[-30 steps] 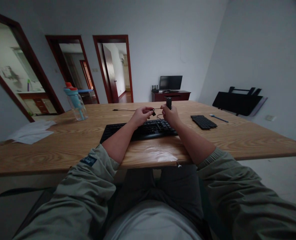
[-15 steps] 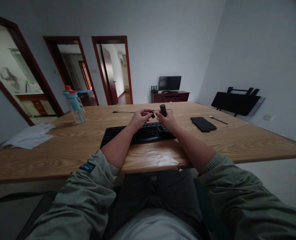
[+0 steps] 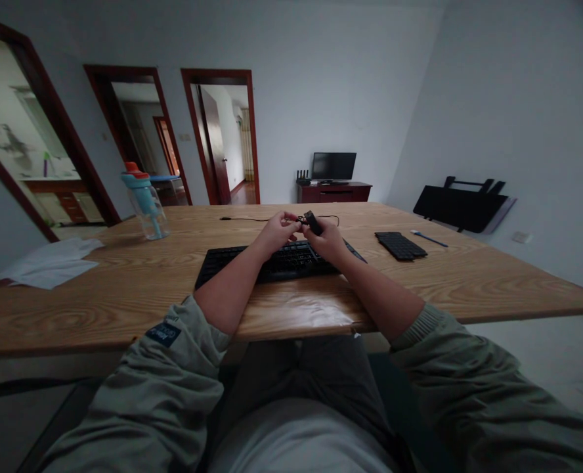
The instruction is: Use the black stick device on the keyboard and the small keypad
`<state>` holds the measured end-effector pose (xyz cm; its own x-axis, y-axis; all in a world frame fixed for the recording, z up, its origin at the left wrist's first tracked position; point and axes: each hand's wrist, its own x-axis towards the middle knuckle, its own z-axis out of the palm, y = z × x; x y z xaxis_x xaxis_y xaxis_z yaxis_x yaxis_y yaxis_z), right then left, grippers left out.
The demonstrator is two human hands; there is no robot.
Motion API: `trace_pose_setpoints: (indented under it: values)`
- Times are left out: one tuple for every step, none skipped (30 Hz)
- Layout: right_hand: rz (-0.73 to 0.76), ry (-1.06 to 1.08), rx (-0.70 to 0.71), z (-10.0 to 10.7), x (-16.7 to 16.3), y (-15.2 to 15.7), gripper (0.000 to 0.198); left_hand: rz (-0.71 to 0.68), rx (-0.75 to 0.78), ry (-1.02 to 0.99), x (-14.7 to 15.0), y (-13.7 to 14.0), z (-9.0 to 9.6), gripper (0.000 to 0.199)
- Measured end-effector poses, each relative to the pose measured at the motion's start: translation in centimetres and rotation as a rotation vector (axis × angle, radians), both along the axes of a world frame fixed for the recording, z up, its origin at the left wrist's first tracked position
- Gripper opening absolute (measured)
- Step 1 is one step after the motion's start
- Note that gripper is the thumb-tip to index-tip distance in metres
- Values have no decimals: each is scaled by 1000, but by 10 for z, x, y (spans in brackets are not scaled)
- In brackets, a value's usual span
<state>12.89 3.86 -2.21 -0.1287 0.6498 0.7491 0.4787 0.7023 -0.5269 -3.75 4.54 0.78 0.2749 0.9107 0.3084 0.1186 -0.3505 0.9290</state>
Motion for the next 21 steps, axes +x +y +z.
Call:
trace_pose_setpoints:
  values:
    - [-18, -19, 9, 0, 1, 1, 26, 18, 38, 27, 0, 0, 1, 18]
    - [-51, -46, 13, 0, 3, 1, 25, 46, 93, 51, 0, 1, 1, 18]
    - [-100, -81, 11, 1, 4, 1, 24, 74, 158, 67, 0, 1, 2, 17]
    - [-156, -121, 3, 1, 5, 0, 23, 96, 223, 75, -1, 2, 2, 17]
    - [-210, -166, -10, 1, 6, 0, 23, 103, 274, 76, -2, 2, 3, 19]
    - [-256, -212, -24, 1, 7, 0, 25, 92, 305, 80, -3, 2, 3, 22]
    - [-289, -256, -38, 1, 7, 0, 28, 68, 318, 96, -4, 2, 2, 27]
    - [-310, -295, -45, 1, 7, 0, 31, 39, 325, 131, -5, 1, 2, 31]
    - [-320, -331, -46, 1, 7, -1, 33, 17, 335, 185, -5, 1, 1, 32]
    - [-324, -363, -42, 2, 6, -1, 33, 2, 355, 248, -5, 0, 0, 32]
    - [-330, -392, -35, 2, 5, -1, 33, -6, 384, 310, -5, 0, 0, 30]
    - [-341, -416, -27, 2, 5, -1, 31, -4, 416, 355, -5, -1, -1, 30]
    - [-356, -436, -20, 3, 4, -1, 30, 5, 444, 372, -4, -1, 0, 30]
    - [-376, -451, -18, 3, 5, -1, 29, 21, 461, 354, -4, -1, 2, 29]
    - [-398, -463, -20, 4, 6, 0, 28, 44, 465, 305, -5, -1, 5, 28]
    - [-419, -465, -27, 5, 7, 1, 27, 74, 456, 233, -7, 0, 8, 26]
    - [-441, -456, -39, 6, 10, 3, 25, 114, 439, 146, -10, 1, 13, 23]
    - [-459, -434, -60, 7, 14, 5, 23, 158, 418, 56, -14, 2, 18, 22]
    - [-471, -398, -86, 8, 19, 7, 21, 209, 394, -30, -21, 3, 24, 21]
    - [-470, -352, -108, 10, 26, 9, 19, 264, 376, -107, -30, 4, 29, 20]
    - [-453, -303, -123, 12, 34, 11, 17, 315, 363, -169, -42, 6, 33, 20]
